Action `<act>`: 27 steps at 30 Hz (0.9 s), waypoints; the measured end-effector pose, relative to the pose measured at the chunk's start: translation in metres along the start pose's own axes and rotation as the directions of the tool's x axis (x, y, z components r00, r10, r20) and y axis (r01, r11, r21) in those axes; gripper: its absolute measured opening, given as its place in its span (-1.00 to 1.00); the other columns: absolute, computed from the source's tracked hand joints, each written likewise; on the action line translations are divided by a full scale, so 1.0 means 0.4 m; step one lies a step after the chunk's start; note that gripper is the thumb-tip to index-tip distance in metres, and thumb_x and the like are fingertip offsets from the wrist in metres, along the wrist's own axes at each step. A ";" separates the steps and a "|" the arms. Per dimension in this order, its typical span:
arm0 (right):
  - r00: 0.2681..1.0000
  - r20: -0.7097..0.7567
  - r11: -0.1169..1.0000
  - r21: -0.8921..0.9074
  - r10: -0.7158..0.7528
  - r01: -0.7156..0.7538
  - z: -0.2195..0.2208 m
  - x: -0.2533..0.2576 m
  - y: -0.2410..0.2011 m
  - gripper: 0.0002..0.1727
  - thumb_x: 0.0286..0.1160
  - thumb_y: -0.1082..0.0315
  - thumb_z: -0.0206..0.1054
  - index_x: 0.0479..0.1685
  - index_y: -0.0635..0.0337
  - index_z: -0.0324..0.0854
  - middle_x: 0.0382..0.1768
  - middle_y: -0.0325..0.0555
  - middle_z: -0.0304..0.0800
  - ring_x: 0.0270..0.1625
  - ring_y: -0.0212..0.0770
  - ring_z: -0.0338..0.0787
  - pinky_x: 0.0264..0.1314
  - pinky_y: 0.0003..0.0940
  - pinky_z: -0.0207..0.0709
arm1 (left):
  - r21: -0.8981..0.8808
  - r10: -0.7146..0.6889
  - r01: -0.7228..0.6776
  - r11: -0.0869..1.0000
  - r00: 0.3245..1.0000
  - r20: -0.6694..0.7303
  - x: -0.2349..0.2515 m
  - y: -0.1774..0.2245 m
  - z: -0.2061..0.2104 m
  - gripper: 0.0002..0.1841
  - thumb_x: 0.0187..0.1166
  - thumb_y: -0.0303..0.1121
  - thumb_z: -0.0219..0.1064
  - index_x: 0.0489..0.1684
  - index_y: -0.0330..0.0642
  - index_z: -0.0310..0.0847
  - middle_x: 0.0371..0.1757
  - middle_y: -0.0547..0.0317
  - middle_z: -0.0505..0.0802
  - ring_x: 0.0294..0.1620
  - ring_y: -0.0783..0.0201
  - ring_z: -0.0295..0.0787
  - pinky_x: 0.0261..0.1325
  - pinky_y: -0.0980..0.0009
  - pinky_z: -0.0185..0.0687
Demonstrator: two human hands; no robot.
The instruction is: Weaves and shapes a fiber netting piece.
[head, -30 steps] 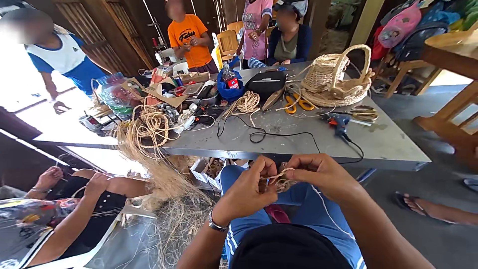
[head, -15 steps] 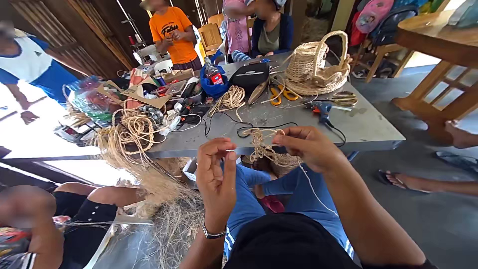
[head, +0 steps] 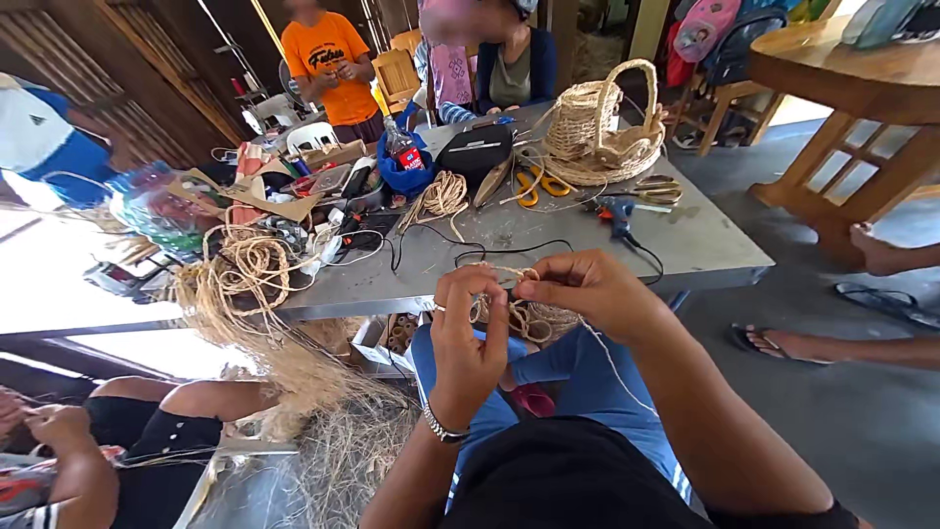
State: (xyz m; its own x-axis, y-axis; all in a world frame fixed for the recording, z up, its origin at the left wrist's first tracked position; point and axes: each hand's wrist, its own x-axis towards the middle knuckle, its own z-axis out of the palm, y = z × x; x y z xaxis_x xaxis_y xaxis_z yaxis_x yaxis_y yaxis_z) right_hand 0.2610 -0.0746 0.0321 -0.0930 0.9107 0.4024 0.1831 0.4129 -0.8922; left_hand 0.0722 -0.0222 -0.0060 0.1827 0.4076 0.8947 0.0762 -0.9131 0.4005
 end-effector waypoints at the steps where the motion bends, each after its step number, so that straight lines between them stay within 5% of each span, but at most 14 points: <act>1: 1.000 0.007 1.000 -0.024 -0.007 0.007 0.002 0.000 -0.003 -0.90 0.52 0.30 0.47 -0.24 0.11 0.83 -0.38 -0.32 0.85 -0.34 -0.52 0.74 -0.23 -0.62 0.63 | 0.022 0.002 -0.001 1.000 1.000 -0.019 -0.003 -0.001 0.002 -0.92 0.63 -0.44 0.30 -0.05 -0.17 0.58 0.12 0.09 0.76 0.31 0.21 0.69 0.28 0.25 0.69; 3: 1.000 0.018 0.998 -0.055 -0.016 0.017 0.005 0.001 -0.005 -0.88 0.52 0.24 0.47 -0.23 0.08 0.84 -0.39 -0.35 0.83 -0.33 -0.54 0.74 -0.22 -0.63 0.63 | 0.089 -0.004 0.008 0.996 0.999 -0.050 -0.008 -0.001 0.003 -0.87 0.62 -0.40 0.32 0.00 -0.19 0.64 0.07 0.11 0.83 0.23 0.23 0.73 0.19 0.28 0.68; 5: 1.000 0.020 0.997 -0.068 -0.023 0.024 0.008 0.001 -0.005 -0.84 0.52 0.16 0.48 -0.23 0.03 0.83 -0.41 -0.39 0.81 -0.35 -0.56 0.71 -0.24 -0.64 0.59 | 0.121 -0.037 0.042 0.992 0.998 -0.046 -0.009 0.005 -0.001 -0.84 0.64 -0.38 0.29 0.02 -0.15 0.75 0.04 0.22 0.87 0.22 0.26 0.66 0.31 0.22 0.49; 9: 0.999 0.037 0.998 -0.046 -0.031 0.032 0.016 -0.001 -0.010 -0.85 0.52 0.19 0.47 -0.21 0.06 0.84 -0.36 -0.41 0.85 -0.29 -0.58 0.76 -0.16 -0.65 0.65 | -0.068 -0.160 0.168 0.983 0.980 0.119 -0.008 0.007 -0.016 -0.71 0.79 -0.32 0.12 0.18 -0.14 0.79 0.16 0.29 0.87 0.27 0.33 0.56 0.48 0.20 0.27; 11: 0.999 0.034 0.998 -0.051 -0.040 0.042 0.020 -0.001 -0.004 -0.86 0.54 0.22 0.46 -0.19 0.07 0.83 -0.35 -0.42 0.84 -0.29 -0.60 0.75 -0.15 -0.67 0.65 | -0.146 -0.197 0.230 0.962 0.958 0.206 -0.003 0.006 -0.023 -0.63 0.81 -0.29 0.12 0.45 -0.14 0.67 0.23 0.20 0.84 0.26 0.34 0.63 0.44 0.19 0.38; 14: 0.998 -0.042 0.996 -0.080 -0.039 0.035 0.023 -0.003 0.008 -0.83 0.55 0.17 0.45 -0.21 0.04 0.84 -0.42 -0.43 0.80 -0.38 -0.60 0.68 -0.26 -0.67 0.58 | -0.170 -0.202 0.248 0.954 0.947 0.250 0.005 0.008 -0.029 -0.51 0.74 -0.36 0.21 0.65 -0.23 0.45 0.11 0.08 0.81 -0.05 0.39 0.72 0.05 0.42 0.69; 19: 0.995 -0.094 0.997 -0.066 -0.035 0.029 0.030 -0.004 0.016 -0.85 0.53 0.19 0.48 -0.21 0.05 0.85 -0.39 -0.41 0.84 -0.35 -0.58 0.74 -0.24 -0.66 0.63 | -0.048 -0.217 0.235 0.971 0.946 0.240 0.011 0.023 -0.029 -0.43 0.63 -0.37 0.33 0.69 -0.14 0.43 0.02 0.13 0.78 -0.31 0.52 0.51 -0.25 0.59 0.45; 27: 0.998 -0.017 0.988 -0.144 -0.063 0.060 0.013 0.001 0.005 -0.81 0.64 0.19 0.36 -0.09 0.05 0.83 -0.33 -0.43 0.84 -0.33 -0.60 0.71 -0.23 -0.66 0.60 | 0.171 -0.210 0.177 0.969 0.955 0.208 0.012 0.027 -0.023 -0.37 0.61 -0.30 0.35 0.75 0.06 0.38 0.07 0.13 0.80 -0.19 0.40 0.69 -0.10 0.40 0.69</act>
State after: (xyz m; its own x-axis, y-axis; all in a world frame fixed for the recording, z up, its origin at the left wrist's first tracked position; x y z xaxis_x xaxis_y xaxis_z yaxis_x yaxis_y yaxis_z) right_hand 0.2561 -0.0732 0.0293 -0.0876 0.8827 0.4616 0.3166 0.4640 -0.8273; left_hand 0.0647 -0.0301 0.0044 0.3620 0.5806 0.7293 0.2733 -0.8141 0.5124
